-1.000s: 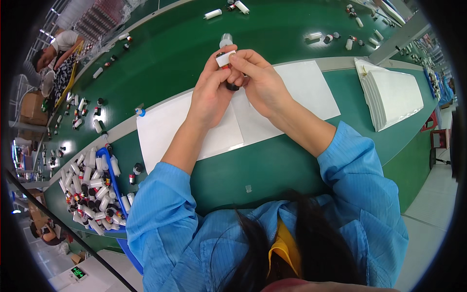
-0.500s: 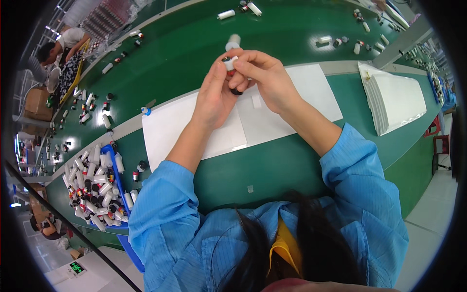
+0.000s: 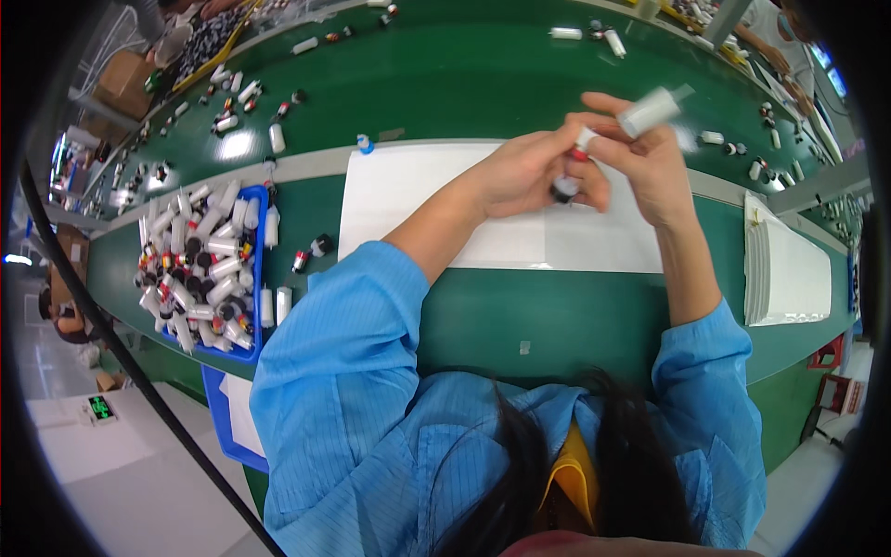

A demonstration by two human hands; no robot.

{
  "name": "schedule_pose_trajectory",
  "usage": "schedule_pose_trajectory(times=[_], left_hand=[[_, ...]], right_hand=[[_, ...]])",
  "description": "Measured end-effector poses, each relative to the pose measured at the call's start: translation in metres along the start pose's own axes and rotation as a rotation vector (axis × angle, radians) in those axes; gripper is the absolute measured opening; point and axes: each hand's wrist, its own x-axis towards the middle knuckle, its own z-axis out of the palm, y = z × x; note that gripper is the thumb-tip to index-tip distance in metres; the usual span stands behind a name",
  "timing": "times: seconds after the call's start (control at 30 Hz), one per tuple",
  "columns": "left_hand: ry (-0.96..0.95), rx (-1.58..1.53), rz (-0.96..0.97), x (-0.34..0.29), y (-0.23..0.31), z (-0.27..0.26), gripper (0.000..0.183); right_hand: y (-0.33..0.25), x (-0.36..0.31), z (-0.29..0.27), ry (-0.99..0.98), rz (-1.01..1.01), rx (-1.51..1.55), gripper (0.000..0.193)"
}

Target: The person assembles small cylindrical components by hand, joining parts and applying labels, then places the finished components into an assembly tray.

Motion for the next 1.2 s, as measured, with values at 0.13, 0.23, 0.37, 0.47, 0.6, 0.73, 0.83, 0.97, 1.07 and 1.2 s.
schedule_pose_trajectory(times=[0.13, 0.23, 0.37, 0.47, 0.6, 0.73, 0.83, 0.97, 1.07, 1.2], left_hand=[[0.407, 1.262, 0.240, -0.002, 0.008, -0.015, 0.038], [0.906, 1.874, 0.216, -0.024, 0.055, -0.068, 0.026], [1.400, 2.015, -0.623, -0.097, 0.133, -0.170, 0.026], [1.456, 1.927, -0.854, -0.142, 0.142, -0.224, 0.043], [1.621, 1.797, -0.828, -0.139, 0.130, -0.230, 0.060], [1.545, 1.538, -0.852, -0.110, 0.134, -0.213, 0.049], [1.243, 2.167, -0.638, -0.116, 0.124, -0.226, 0.031], [1.032, 2.171, -0.396, -0.091, 0.119, -0.172, 0.038], [0.939, 1.930, -0.359, -0.067, 0.119, -0.157, 0.042], [0.778, 0.982, -0.259, -0.036, 0.091, -0.097, 0.033]], right_hand=[[0.005, 0.006, -0.016, 0.012, 0.021, -0.134, 0.034], [0.006, 0.019, -0.065, 0.119, 0.089, -0.361, 0.035], [0.010, 0.044, -0.120, 0.232, 0.147, -1.089, 0.043], [0.035, 0.045, -0.145, 0.260, -0.054, -1.460, 0.040], [0.029, 0.020, -0.093, 0.261, -0.258, -1.296, 0.025], [0.036, -0.029, -0.022, -0.084, -0.072, -1.077, 0.016], [0.052, -0.044, 0.001, -0.049, -0.199, -1.204, 0.014], [0.040, -0.036, -0.007, -0.128, -0.103, -1.205, 0.013], [0.037, -0.014, -0.015, -0.249, 0.182, -1.138, 0.013], [0.022, -0.007, -0.015, -0.391, 0.335, -1.012, 0.014]])
